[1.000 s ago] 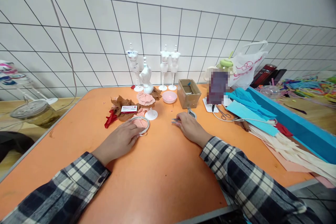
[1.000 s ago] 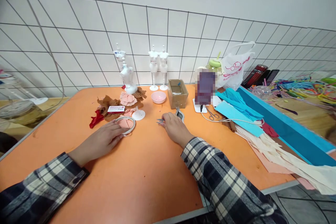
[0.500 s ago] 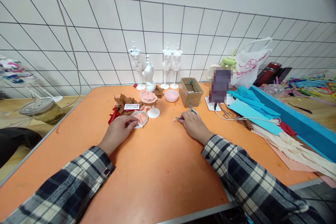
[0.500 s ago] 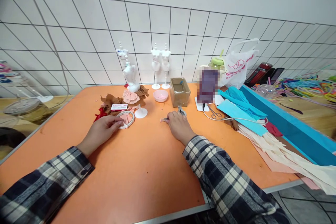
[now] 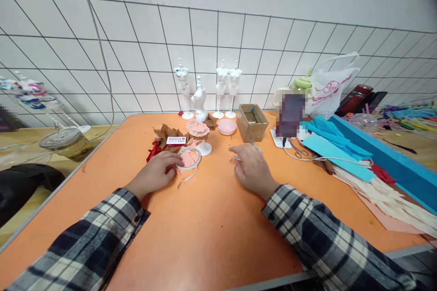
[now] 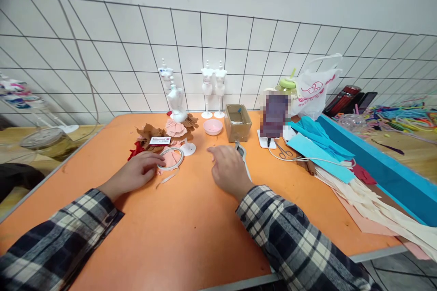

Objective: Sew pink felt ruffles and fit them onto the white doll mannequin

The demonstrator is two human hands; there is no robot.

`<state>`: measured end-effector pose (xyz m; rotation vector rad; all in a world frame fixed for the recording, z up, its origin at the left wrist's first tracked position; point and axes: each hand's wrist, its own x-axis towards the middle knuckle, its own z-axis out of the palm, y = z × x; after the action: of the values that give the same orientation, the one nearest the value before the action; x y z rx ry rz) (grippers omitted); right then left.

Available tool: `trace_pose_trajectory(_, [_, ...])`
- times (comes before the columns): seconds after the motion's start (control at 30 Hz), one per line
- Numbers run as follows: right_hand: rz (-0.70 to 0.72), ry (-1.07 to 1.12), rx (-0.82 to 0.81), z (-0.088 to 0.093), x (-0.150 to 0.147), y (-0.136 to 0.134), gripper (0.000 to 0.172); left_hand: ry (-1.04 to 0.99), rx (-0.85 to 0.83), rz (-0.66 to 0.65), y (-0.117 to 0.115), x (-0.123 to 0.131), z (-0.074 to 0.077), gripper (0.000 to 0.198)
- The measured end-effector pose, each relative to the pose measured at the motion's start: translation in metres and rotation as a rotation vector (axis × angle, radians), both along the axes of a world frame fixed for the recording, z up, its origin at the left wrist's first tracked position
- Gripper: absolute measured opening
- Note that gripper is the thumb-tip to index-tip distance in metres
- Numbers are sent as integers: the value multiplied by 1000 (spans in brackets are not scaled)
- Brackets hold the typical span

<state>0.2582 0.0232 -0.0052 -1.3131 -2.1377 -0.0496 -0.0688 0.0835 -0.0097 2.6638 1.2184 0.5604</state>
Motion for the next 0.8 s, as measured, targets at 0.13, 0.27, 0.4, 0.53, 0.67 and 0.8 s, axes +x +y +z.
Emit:
trace_pose_trajectory(0.13, [302, -47, -12, -1, -34, -2, 32, -7, -4, -26, -3, 10, 0, 20])
trace_pose_trajectory(0.27, [273, 78, -15, -5, -64, 21, 29, -215, -145, 80, -3, 17, 0, 25])
trace_pose_trajectory(0.4, [161, 119, -58, -12, -77, 46, 29, -496, -346, 253, -3, 17, 1, 37])
trace_pose_trajectory(0.53, [265, 41, -70, -18, -84, 53, 41, -587, -421, 245, 0, 14, -1, 43])
trace_pose_trajectory(0.67, [355, -154, -145, -15, -84, 42, 27, -535, -267, 388, 3, 10, -5, 43])
trace_pose_trajectory(0.8, [445, -240, -158, -5, -70, 23, 20, -329, -45, 375, 3, 5, -4, 34])
